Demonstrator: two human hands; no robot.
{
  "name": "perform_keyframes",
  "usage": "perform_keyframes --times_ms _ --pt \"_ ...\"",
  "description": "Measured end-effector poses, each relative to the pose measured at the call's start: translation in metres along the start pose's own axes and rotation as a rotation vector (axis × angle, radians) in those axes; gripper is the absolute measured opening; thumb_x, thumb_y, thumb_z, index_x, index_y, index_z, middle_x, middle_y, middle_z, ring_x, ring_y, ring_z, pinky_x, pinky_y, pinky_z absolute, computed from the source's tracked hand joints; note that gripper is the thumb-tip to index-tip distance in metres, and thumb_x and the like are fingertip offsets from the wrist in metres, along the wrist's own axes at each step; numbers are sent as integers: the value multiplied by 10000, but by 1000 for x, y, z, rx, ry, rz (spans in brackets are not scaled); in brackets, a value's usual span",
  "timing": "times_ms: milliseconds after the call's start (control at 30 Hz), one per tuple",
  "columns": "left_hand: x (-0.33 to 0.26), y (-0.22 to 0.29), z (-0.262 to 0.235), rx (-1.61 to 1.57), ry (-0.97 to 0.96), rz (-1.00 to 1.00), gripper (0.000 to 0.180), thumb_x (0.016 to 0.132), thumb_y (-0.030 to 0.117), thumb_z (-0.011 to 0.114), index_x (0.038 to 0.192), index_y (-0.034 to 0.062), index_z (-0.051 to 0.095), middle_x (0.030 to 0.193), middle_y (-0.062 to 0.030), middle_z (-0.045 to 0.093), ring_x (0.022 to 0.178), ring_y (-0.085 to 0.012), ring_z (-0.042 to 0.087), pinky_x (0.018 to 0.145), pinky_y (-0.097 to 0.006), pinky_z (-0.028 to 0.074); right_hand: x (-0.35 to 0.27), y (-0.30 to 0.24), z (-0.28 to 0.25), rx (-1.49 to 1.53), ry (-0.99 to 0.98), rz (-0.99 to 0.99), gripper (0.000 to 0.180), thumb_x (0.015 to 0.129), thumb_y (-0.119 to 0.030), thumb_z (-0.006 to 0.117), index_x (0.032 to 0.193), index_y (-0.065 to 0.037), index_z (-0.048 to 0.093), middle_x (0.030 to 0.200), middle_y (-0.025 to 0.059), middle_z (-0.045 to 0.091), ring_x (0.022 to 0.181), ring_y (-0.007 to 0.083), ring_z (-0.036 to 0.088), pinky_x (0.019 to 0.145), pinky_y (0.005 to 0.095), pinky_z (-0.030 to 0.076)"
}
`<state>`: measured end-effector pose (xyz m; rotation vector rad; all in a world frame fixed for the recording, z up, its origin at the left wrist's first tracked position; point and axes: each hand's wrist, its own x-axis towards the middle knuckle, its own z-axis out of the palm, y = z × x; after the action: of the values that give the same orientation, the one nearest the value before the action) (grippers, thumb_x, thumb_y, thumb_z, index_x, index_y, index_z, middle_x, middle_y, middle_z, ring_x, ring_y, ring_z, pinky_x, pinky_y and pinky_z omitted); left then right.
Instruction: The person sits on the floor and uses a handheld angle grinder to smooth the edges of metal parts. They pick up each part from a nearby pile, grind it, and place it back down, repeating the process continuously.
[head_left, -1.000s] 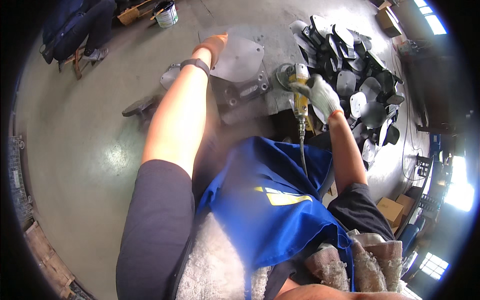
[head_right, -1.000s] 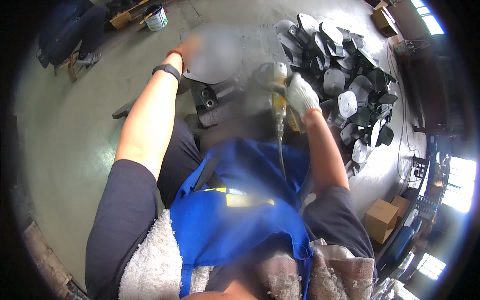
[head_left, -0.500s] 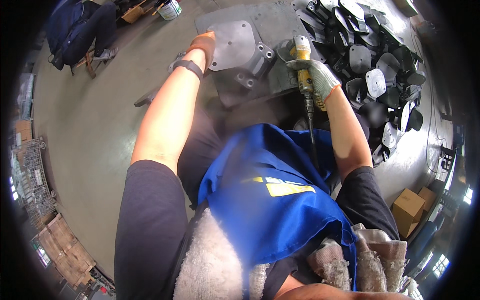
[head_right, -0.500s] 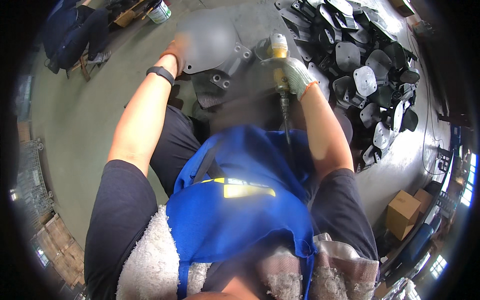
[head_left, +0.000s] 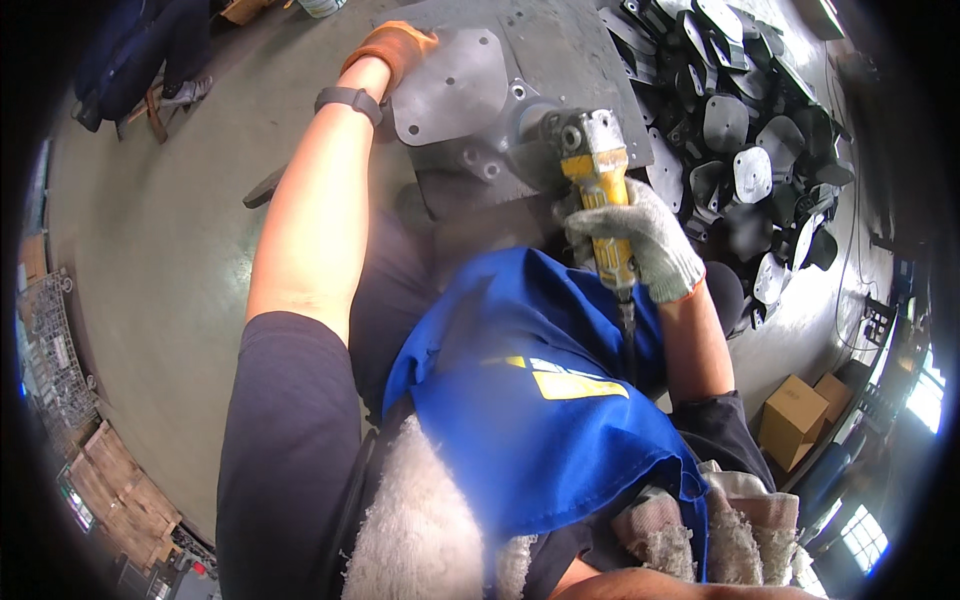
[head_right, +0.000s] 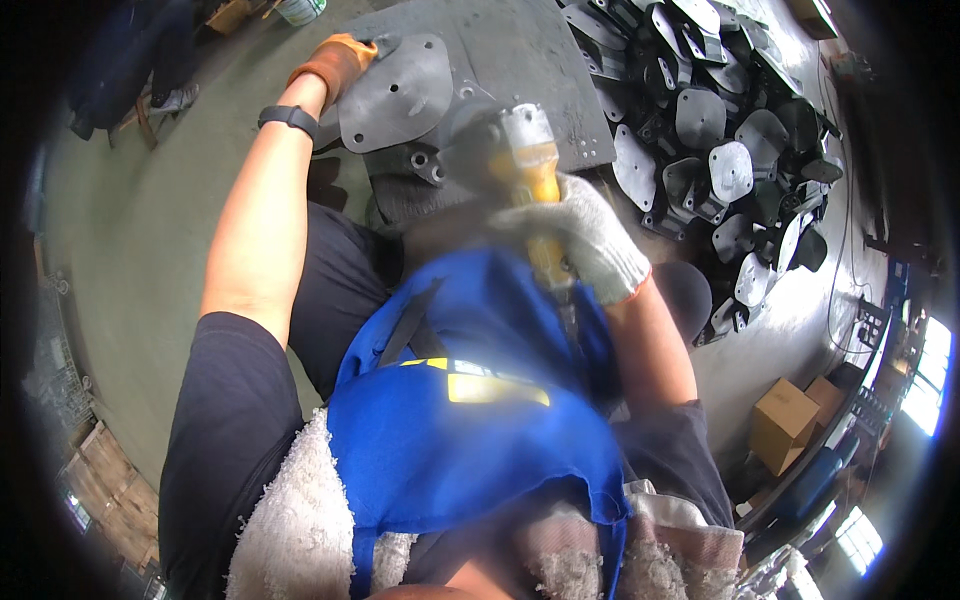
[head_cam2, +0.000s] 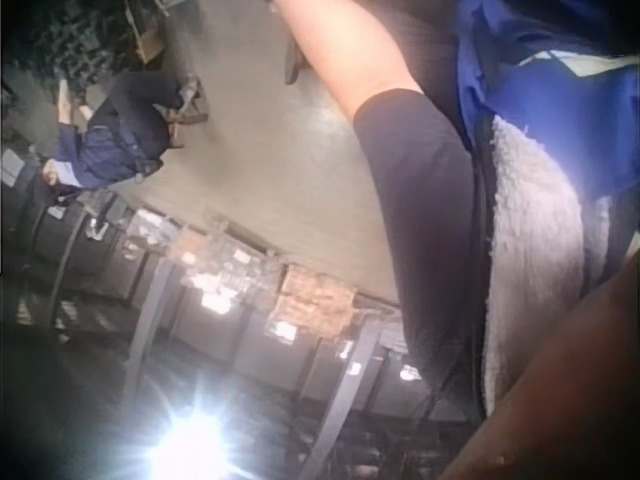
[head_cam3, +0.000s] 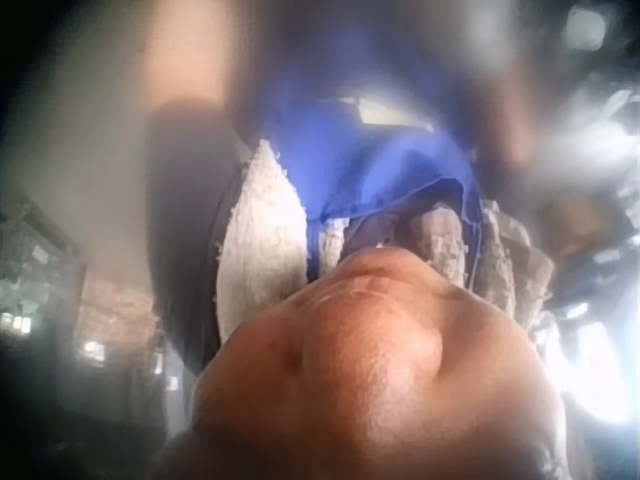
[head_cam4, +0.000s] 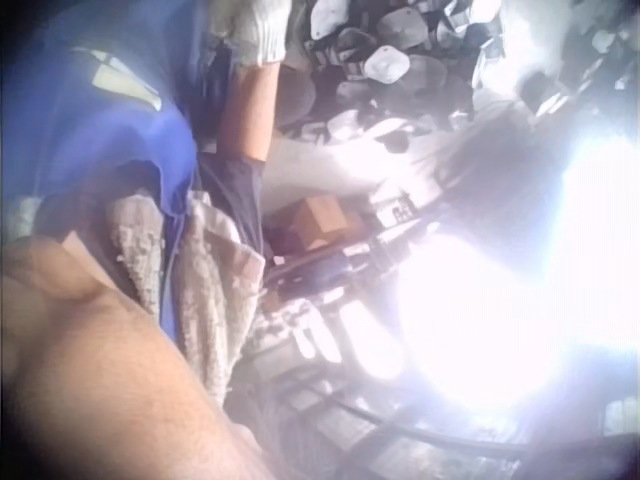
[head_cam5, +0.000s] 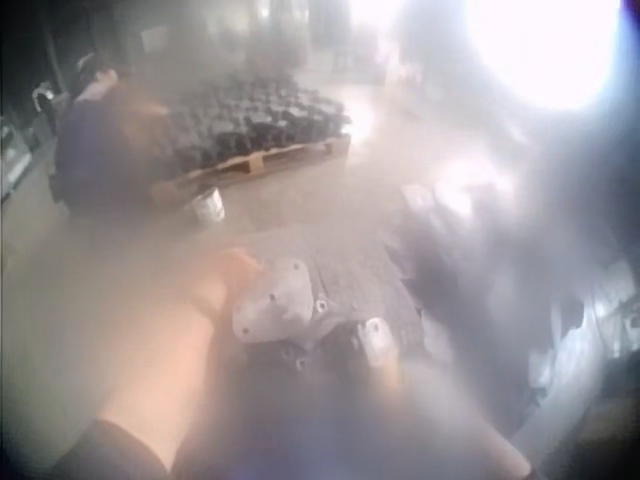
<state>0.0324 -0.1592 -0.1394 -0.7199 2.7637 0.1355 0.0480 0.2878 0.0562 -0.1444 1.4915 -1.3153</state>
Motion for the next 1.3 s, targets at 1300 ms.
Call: perform_keyframes --times_ms 1300 --pt "-94 58 -109 -543 -291 -408 665 1015 562 391 1422 69 573 1435 -187 600 1284 -409 595 1064 -530 461 38 -7 62 -291 36 205 280 875 -160 808 1045 22 680 752 69 673 606 154 652 600 281 538"
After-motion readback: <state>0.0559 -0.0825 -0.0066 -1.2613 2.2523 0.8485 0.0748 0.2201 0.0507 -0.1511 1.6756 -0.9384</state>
